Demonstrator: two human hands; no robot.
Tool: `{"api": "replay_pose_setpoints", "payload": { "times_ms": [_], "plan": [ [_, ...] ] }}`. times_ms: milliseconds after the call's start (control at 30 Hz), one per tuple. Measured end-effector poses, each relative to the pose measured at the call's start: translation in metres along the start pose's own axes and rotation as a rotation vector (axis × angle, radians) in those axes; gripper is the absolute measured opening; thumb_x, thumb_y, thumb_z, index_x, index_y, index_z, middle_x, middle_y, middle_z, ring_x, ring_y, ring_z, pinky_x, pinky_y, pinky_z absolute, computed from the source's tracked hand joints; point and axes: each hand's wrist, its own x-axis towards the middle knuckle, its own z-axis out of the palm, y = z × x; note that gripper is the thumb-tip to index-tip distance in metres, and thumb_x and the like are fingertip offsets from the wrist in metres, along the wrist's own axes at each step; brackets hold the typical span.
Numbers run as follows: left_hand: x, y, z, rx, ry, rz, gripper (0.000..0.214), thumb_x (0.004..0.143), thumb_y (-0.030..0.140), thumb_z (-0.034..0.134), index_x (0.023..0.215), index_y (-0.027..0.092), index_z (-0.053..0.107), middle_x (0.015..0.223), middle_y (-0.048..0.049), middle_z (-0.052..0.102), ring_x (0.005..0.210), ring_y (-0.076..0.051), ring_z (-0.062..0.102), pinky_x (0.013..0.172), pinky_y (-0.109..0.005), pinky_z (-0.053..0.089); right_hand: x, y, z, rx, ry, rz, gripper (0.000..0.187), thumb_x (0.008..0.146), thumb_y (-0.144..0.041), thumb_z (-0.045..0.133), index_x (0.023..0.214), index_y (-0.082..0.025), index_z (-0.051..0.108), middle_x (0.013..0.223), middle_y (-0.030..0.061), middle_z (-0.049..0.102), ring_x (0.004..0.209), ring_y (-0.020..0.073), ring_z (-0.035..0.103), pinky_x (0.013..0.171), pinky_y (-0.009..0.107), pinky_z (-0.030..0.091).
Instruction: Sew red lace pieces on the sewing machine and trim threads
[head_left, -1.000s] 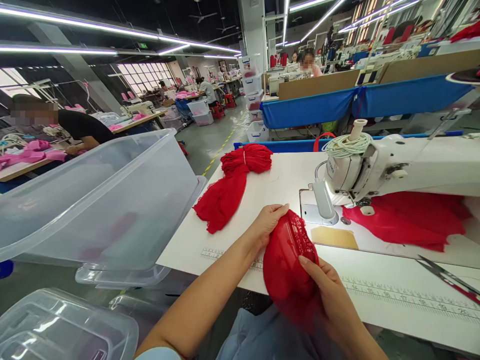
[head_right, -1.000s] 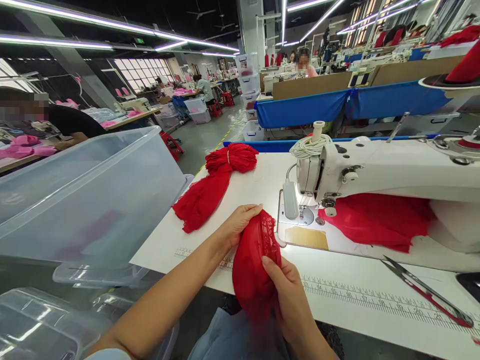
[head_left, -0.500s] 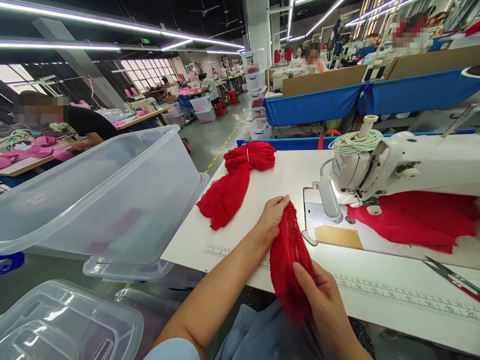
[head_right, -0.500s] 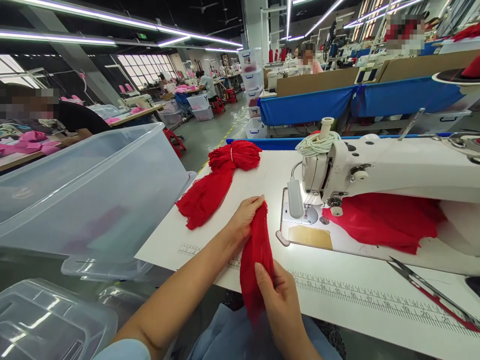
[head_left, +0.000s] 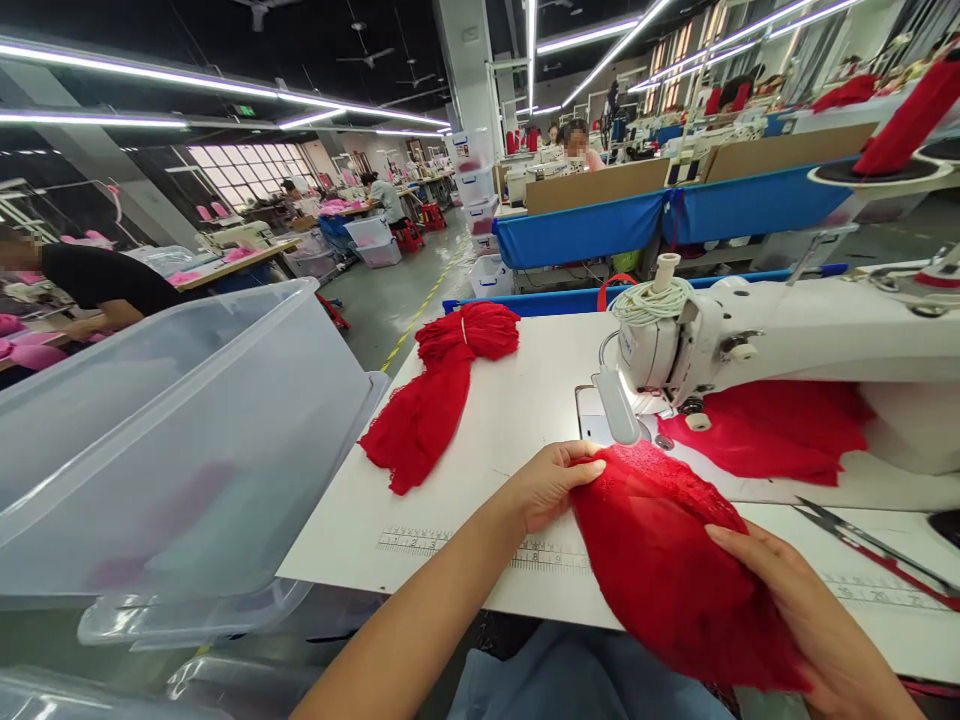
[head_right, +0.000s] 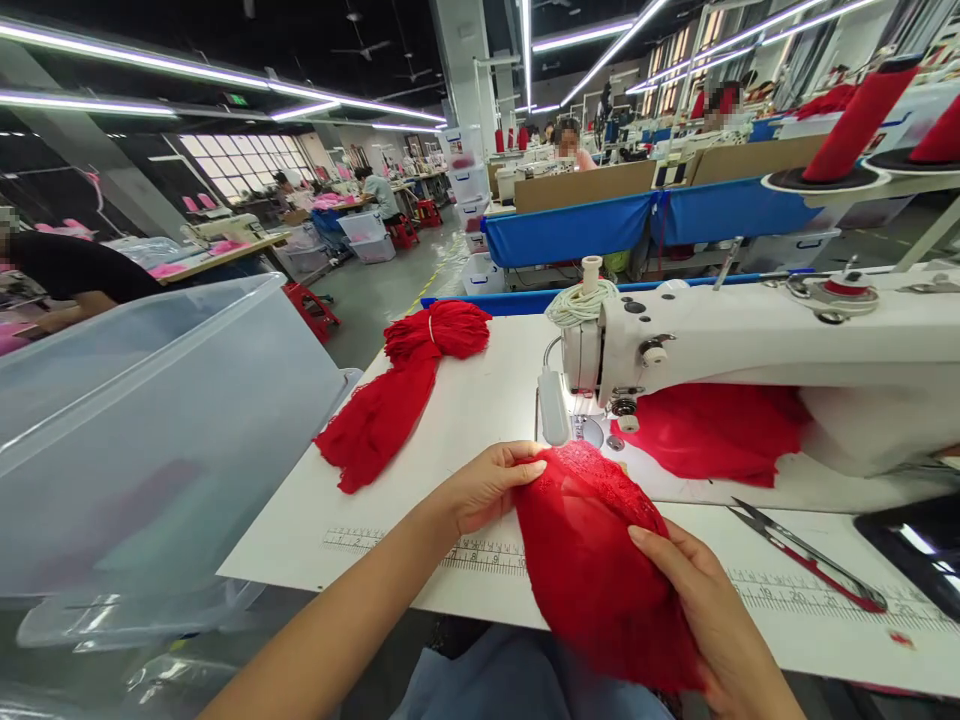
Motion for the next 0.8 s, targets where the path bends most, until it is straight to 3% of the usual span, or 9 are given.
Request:
{"api": "replay_pose_setpoints", "payload": {
  "times_ms": [200, 433, 567, 800],
  "plan": [
    [0.006, -0.005, 0.013, 0.101, -0.042, 0.039, 0.043, 0.057, 0.043, 0.088, 0.086, 0.015, 0.075, 0.074, -0.0029, 0.069, 0.073, -0.013, 0.058, 0.077, -0.025, 0.042, -0.006, -0.004, -0.004, 0.087, 0.045, -0.023, 0.026, 0.052, -0.026, 0.089, 0.052, -0.020, 0.064, 0.050, -0.0050, 0.063, 0.046, 0.0089, 0.057, 0.048, 0.014, 0.047],
    [0.004, -0.008, 0.014, 0.114, -0.084, 0.055, 0.040, 0.060, 0.042, 0.086, 0.085, 0.014, 0.073, 0.079, -0.0041, 0.070, 0.075, -0.015, 0.060, 0.082, -0.028, 0.043, -0.006, -0.005, -0.005, 0.028, 0.030, -0.050, 0.016, 0.056, -0.028, 0.085, 0.064, -0.021, 0.073, 0.060, -0.0012, 0.071, 0.054, 0.0140, 0.064, 0.057, 0.020, 0.053],
    [0.005, -0.011, 0.014, 0.125, -0.068, 0.090, 0.038, 0.066, 0.045, 0.082, 0.084, 0.013, 0.074, 0.079, -0.0051, 0.070, 0.077, -0.016, 0.059, 0.082, -0.030, 0.043, -0.005, -0.005, -0.007, 0.002, 0.024, -0.066, 0.018, 0.056, -0.029, 0.086, 0.062, -0.020, 0.071, 0.057, -0.0006, 0.070, 0.050, 0.0143, 0.062, 0.054, 0.021, 0.052],
    [0.007, -0.012, 0.012, 0.099, -0.061, 0.115, 0.035, 0.068, 0.046, 0.081, 0.082, 0.014, 0.074, 0.075, -0.0038, 0.067, 0.076, -0.015, 0.057, 0.078, -0.026, 0.042, -0.003, -0.002, -0.010, -0.041, -0.005, -0.056, 0.022, 0.061, -0.033, 0.083, 0.077, -0.021, 0.076, 0.070, 0.0042, 0.076, 0.064, 0.0230, 0.070, 0.063, 0.030, 0.055]
  ]
}}
